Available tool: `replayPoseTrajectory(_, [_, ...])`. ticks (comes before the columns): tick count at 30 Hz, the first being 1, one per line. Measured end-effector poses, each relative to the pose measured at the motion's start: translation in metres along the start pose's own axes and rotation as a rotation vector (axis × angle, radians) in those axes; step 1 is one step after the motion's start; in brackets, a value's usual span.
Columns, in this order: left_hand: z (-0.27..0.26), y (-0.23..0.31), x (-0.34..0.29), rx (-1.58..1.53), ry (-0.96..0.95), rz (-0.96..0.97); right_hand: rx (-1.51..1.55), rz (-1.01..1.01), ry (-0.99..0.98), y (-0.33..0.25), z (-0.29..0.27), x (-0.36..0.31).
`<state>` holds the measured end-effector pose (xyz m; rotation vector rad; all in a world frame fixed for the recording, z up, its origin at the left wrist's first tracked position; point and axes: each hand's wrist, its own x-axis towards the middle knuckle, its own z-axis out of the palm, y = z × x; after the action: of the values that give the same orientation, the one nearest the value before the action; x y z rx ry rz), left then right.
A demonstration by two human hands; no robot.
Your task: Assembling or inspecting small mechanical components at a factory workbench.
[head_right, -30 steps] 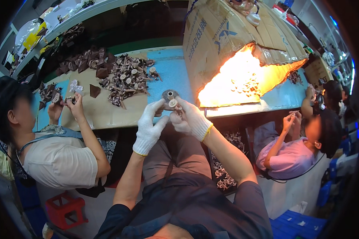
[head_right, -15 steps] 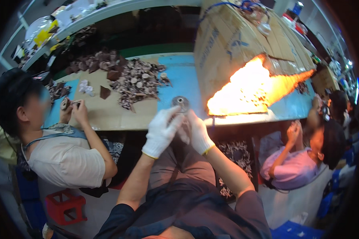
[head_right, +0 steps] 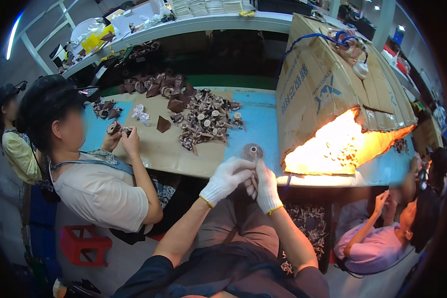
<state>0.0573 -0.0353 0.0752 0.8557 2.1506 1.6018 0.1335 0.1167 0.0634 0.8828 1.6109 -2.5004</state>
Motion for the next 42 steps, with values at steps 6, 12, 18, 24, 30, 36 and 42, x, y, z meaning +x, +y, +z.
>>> replayPoseTrajectory(6, [-0.016,0.005,0.018,-0.027,0.155,0.060,0.091,-0.057,-0.178,0.011,-0.015,0.001])
replayPoseTrajectory(12, [-0.110,-0.023,0.090,0.318,0.778,0.053,-0.046,0.002,-0.159,0.019,-0.050,-0.031])
replayPoseTrajectory(18, [-0.093,-0.051,0.101,0.642,0.939,0.306,-0.016,0.147,-0.076,0.051,-0.064,-0.042])
replayPoseTrajectory(24, [0.003,-0.101,0.090,0.390,0.337,0.347,-0.154,-0.006,-0.151,0.058,-0.057,-0.037])
replayPoseTrajectory(30, [0.003,-0.099,0.065,0.417,0.352,0.306,-0.303,-0.180,-0.181,0.044,-0.010,-0.001])
replayPoseTrajectory(36, [0.011,-0.119,0.076,0.507,0.465,0.256,-0.454,-0.466,-0.069,0.050,0.019,0.042])
replayPoseTrajectory(42, [0.016,-0.122,0.079,0.502,0.530,0.257,-0.450,-0.594,-0.011,0.072,0.013,0.057])
